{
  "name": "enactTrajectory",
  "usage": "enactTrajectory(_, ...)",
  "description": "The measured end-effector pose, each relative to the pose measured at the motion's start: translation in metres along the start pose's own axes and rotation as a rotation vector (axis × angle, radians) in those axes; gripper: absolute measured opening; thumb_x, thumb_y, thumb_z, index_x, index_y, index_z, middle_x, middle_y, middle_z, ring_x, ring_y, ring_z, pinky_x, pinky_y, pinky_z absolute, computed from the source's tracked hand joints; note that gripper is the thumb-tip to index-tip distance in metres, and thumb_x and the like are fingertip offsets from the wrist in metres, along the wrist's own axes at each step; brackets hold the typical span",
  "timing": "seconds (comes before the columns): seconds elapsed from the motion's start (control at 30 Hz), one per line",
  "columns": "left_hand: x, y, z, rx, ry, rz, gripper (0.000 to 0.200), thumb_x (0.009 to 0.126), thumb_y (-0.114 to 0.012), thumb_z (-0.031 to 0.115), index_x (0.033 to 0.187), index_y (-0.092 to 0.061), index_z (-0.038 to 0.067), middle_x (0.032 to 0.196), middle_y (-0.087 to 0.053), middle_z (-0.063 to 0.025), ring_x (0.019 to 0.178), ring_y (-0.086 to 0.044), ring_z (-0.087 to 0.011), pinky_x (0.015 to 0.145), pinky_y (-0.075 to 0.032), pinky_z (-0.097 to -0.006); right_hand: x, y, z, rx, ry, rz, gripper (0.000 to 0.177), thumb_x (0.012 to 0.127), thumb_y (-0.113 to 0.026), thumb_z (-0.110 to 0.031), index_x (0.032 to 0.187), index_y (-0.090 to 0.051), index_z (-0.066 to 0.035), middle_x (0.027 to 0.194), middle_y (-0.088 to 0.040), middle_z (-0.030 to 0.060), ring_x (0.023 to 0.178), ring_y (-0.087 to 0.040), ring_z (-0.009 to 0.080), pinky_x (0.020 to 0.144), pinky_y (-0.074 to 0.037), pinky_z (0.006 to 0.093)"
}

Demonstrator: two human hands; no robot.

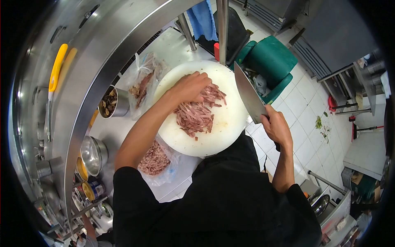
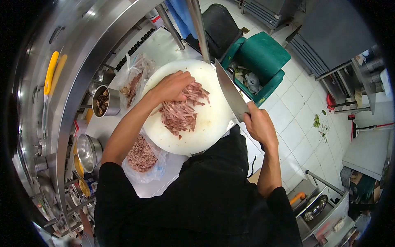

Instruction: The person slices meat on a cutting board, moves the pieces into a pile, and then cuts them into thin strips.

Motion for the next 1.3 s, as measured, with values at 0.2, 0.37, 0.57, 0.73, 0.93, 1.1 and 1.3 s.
enactTrajectory(0.2, -0.002, 0.003, 0.004, 0.018, 0.026, 0.095, 0.068, 0.066, -0.084, 0.014, 0.128, -0.057, 0.003, 0.122, -0.057, -0.0153, 0.112, -0.054, -0.0378, 0.098, -0.047, -0.0453, 0.001, 0.004, -0.001, -0.002, -0.018, -0.020, 0.017, 0.092, -0.058, -0.011, 0.101, -0.053, 0.003, 0.084, -0.066, 0.0329, 0.081, -0.064, 0.0516, 0.073, -0.049, 0.0542)
enactTrajectory(0.37, -0.002, -0.002, -0.005, 0.025, 0.068, 0.149, 0.067, 0.066, -0.083, 0.016, 0.128, -0.058, 0.005, 0.123, -0.058, -0.0134, 0.112, -0.055, -0.0369, 0.099, -0.048, -0.0455, 0.005, 0.003, 0.003, 0.019, 0.001, 0.011, 0.017, 0.092, -0.058, -0.011, 0.100, -0.053, 0.003, 0.084, -0.066, 0.0329, 0.079, -0.065, 0.0509, 0.072, -0.050, 0.0531)
enactTrajectory(0.57, -0.020, 0.009, -0.054, -0.031, 0.302, 0.289, 0.058, 0.067, -0.082, 0.017, 0.120, -0.064, 0.003, 0.123, -0.062, -0.0141, 0.119, -0.057, -0.0361, 0.103, -0.047, -0.0445, 0.009, 0.002, 0.000, 0.014, -0.010, -0.005, 0.018, 0.092, -0.058, -0.011, 0.102, -0.055, 0.004, 0.083, -0.067, 0.0321, 0.078, -0.066, 0.0496, 0.072, -0.051, 0.0515)
enactTrajectory(0.73, -0.051, 0.008, -0.089, 0.006, 0.488, 0.351, 0.056, 0.074, -0.079, 0.026, 0.120, -0.064, 0.000, 0.123, -0.062, -0.0235, 0.118, -0.061, -0.0406, 0.103, -0.048, -0.0471, 0.011, -0.002, 0.002, 0.016, -0.021, -0.035, 0.019, 0.093, -0.058, -0.012, 0.102, -0.056, 0.004, 0.083, -0.067, 0.0318, 0.077, -0.066, 0.0488, 0.072, -0.051, 0.0512)
enactTrajectory(0.93, -0.080, 0.008, -0.108, -0.108, 0.635, 0.341, 0.062, 0.076, -0.080, 0.027, 0.128, -0.062, -0.002, 0.121, -0.062, -0.0259, 0.117, -0.060, -0.0429, 0.103, -0.049, -0.0447, 0.013, -0.005, -0.003, 0.005, -0.006, -0.044, 0.018, 0.093, -0.059, -0.012, 0.103, -0.056, 0.004, 0.083, -0.067, 0.0312, 0.077, -0.066, 0.0488, 0.071, -0.051, 0.0513)
enactTrajectory(1.1, -0.088, -0.006, -0.092, -0.054, 0.730, 0.324, 0.095, 0.077, -0.079, 0.042, 0.154, -0.037, 0.005, 0.141, -0.050, -0.0219, 0.134, -0.047, -0.0409, 0.110, -0.041, -0.0513, 0.016, -0.006, -0.007, 0.005, 0.053, -0.021, 0.014, 0.092, -0.057, -0.010, 0.093, -0.052, 0.004, 0.074, -0.064, 0.0271, 0.065, -0.065, 0.0361, 0.065, -0.049, 0.0448)
enactTrajectory(1.3, -0.092, -0.008, -0.071, 0.111, 0.784, 0.315, 0.095, 0.080, -0.077, 0.037, 0.157, -0.030, 0.006, 0.143, -0.048, -0.0200, 0.135, -0.044, -0.0397, 0.108, -0.041, -0.0542, 0.020, -0.005, -0.007, 0.003, 0.056, -0.019, 0.015, 0.092, -0.058, -0.010, 0.092, -0.052, 0.003, 0.073, -0.063, 0.0266, 0.064, -0.064, 0.0366, 0.065, -0.049, 0.0454)
Point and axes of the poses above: each hand's wrist, its own x-axis towards the middle knuckle, its own y-axis out of the back of the hand, z = x × y, the point moved 6 cm from there along x, towards the middle knuckle
